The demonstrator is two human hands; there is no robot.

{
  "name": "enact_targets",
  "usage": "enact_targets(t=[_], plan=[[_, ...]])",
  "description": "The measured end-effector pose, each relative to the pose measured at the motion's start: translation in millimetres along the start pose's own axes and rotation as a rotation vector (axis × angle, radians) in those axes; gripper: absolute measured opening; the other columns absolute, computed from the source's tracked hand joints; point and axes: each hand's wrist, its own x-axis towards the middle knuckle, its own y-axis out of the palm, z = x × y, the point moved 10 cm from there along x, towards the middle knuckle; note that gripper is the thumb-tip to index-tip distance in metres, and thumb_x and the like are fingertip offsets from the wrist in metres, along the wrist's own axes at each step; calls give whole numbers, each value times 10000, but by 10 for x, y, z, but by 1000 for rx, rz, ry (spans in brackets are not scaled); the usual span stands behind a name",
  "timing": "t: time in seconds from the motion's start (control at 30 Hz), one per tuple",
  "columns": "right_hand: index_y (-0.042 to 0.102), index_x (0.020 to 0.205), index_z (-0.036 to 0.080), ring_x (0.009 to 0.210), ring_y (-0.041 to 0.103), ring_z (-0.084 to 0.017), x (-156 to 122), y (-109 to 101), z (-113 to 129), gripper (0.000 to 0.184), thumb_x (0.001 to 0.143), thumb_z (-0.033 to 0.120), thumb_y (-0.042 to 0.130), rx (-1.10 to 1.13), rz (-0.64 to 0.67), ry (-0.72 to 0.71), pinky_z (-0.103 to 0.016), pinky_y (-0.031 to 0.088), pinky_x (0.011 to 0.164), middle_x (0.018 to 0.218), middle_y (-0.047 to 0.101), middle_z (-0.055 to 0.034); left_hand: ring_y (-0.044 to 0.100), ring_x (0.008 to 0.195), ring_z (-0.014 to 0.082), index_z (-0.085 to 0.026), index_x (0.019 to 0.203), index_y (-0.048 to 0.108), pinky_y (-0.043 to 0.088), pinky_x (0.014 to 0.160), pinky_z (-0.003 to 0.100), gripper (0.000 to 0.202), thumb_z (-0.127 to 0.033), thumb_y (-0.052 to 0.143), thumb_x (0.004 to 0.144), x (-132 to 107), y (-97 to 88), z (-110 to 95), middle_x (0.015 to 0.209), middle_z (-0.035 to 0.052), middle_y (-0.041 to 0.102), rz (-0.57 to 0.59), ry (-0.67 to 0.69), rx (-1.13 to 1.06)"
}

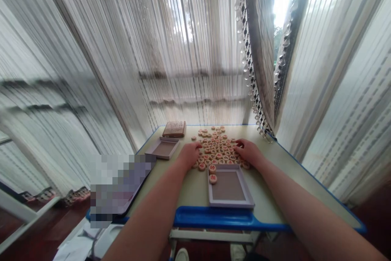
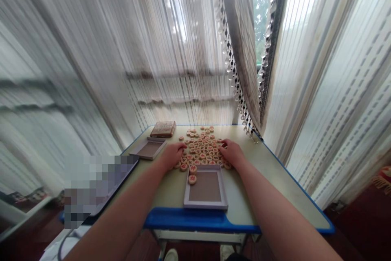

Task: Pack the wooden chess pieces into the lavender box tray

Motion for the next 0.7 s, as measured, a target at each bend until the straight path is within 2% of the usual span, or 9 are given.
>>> enact_targets(t=[0.1, 0.37, 0.53, 0.7], plan=[[630, 1027, 135, 775, 610, -154, 10, 4, -17, 301, 774, 266, 534, -8, -16, 9, -233, 416, 682, 911, 683, -56, 620, 887, 172, -175, 939, 687, 436, 822, 256, 301, -128, 432, 786, 0, 3, -27, 940, 58, 701, -14, 5, -59], [654, 954, 131, 786, 603, -166, 7, 0, 0, 262, 778, 264, 512, -28, -55, 15, -244, 411, 711, 896, 682, -70, 616, 794, 131, -166, 848, 689, 453, 735, 221, 222, -174, 485, 762, 127, -68, 43, 848, 24, 701, -167, -63, -406], [666, 909, 145, 797, 597, -170, 16, 9, -2, 240, 770, 269, 514, -38, -55, 0, -251, 412, 734, 897, 679, -66, 622, 756, 144, -177, 852, 689, 457, 704, 232, 213, -222, 501, 762, 168, -108, 15, 827, 27, 704, -158, -27, -374], [670, 901, 153, 815, 596, -162, 19, 8, 17, 230, 755, 222, 505, -48, -46, -7, -244, 420, 756, 943, 673, -64, 623, 833, 153, -187, 871, 687, 457, 766, 233, 223, -219, 491, 770, 128, -150, -62, 890, 30, 704, -144, 16, -275]])
